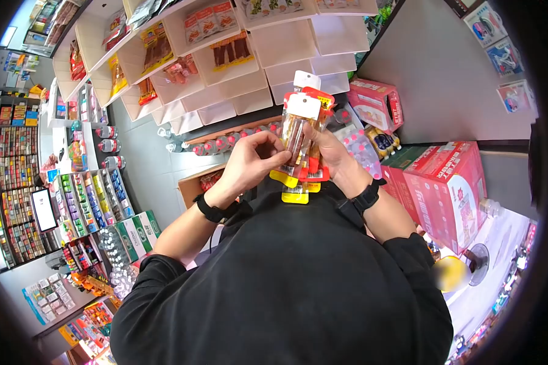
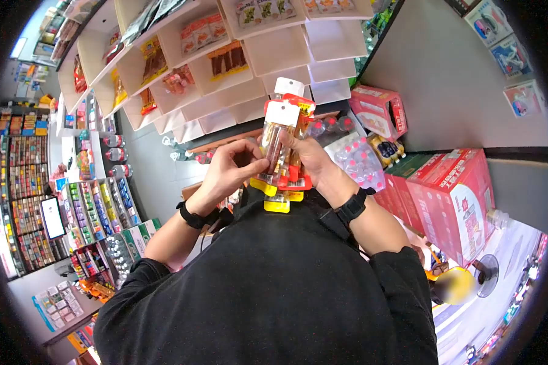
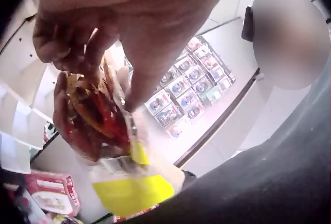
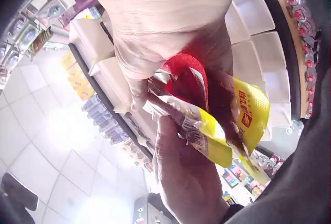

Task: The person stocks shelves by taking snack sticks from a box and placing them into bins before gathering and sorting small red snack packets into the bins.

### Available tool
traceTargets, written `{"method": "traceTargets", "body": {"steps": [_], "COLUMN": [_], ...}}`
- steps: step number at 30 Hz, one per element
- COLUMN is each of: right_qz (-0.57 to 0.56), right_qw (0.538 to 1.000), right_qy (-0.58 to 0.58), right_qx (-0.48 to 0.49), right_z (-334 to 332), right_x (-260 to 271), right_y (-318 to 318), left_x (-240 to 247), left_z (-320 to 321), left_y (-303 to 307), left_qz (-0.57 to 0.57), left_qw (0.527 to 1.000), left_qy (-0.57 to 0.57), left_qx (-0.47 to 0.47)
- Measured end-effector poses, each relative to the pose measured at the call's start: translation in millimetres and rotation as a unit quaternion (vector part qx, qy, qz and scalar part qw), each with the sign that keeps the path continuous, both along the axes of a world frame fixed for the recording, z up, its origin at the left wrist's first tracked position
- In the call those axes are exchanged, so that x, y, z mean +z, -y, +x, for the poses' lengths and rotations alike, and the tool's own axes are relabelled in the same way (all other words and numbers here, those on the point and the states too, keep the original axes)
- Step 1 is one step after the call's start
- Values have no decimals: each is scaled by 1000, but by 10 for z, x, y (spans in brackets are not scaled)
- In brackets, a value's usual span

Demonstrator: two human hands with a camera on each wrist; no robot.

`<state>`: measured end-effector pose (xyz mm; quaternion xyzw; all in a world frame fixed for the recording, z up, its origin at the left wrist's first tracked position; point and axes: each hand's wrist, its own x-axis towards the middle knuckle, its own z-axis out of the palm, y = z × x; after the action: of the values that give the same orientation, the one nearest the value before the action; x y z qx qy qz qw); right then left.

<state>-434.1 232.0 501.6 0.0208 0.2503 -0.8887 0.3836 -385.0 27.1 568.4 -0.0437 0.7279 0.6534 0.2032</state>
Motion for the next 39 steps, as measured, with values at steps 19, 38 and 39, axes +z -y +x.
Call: {"method": "traceTargets", "body": {"steps": [19, 38, 39], "right_qz": [-142, -37, -39], "right_qw": [989, 996, 995], "right_qy": [26, 82, 85], "right_qx": [22, -11, -14], "right_z": [-152, -313, -314], "right_x": [-125, -318, -346], "right_y": [184, 121, 83], "left_x": [412, -317, -675], "left_z": [-105, -547, -665], "left_y": [257, 994, 1230], "left_qz": [-361, -68, -42], "left_qw": [772, 995, 995], "left_qy": [-494, 69, 60], "left_qx": [-172, 20, 66]}}
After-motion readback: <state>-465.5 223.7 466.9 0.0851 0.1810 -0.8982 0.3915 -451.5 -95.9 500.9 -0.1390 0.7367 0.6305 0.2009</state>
